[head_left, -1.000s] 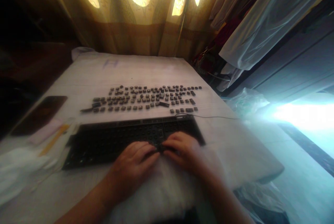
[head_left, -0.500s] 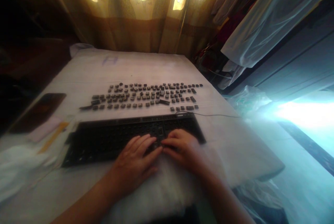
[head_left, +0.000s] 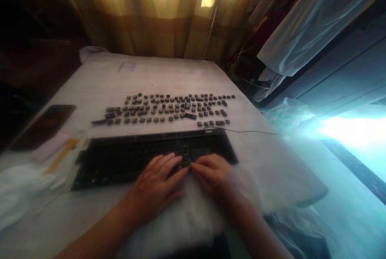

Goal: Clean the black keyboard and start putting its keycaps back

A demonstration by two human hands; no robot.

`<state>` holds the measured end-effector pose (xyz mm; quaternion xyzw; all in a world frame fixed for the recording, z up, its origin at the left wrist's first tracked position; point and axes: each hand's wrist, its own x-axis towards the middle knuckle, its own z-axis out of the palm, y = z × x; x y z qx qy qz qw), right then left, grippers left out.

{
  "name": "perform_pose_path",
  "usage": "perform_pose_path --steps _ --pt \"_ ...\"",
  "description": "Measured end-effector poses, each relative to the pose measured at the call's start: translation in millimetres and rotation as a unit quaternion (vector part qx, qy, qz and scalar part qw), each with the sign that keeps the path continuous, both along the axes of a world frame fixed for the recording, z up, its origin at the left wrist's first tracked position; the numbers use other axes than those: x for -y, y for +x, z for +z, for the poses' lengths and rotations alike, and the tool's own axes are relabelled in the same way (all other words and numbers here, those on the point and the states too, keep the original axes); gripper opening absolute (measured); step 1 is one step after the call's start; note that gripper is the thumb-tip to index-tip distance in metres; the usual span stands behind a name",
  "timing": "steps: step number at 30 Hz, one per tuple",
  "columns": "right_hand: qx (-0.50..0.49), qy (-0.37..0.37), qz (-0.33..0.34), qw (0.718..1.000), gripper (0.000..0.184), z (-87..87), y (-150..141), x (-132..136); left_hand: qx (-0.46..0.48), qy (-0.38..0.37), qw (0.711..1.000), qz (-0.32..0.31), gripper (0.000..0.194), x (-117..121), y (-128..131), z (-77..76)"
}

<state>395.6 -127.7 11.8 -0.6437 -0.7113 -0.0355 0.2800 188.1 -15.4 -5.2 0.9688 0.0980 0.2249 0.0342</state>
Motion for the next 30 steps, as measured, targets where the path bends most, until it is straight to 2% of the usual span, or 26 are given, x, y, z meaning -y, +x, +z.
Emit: perform_pose_path --steps 8,17,30 --pt "0.063 0.052 0.011 0.997 0.018 -5.8 -1.2 -1.6 -0.008 -0.013 1.0 0.0 0.04 -0.5 1.6 -2.3" --pt "0.052 0.084 -0.007 0.995 0.023 -9.3 -5.6 -1.8 -0.009 -0.011 1.0 -0.004 0.041 -0.8 1.5 -3.9" --pt "0.019 0.097 -0.017 0.995 0.019 -10.4 -8.2 -2.8 -0.008 -0.017 1.0 -0.003 0.039 -0.7 1.1 -2.2"
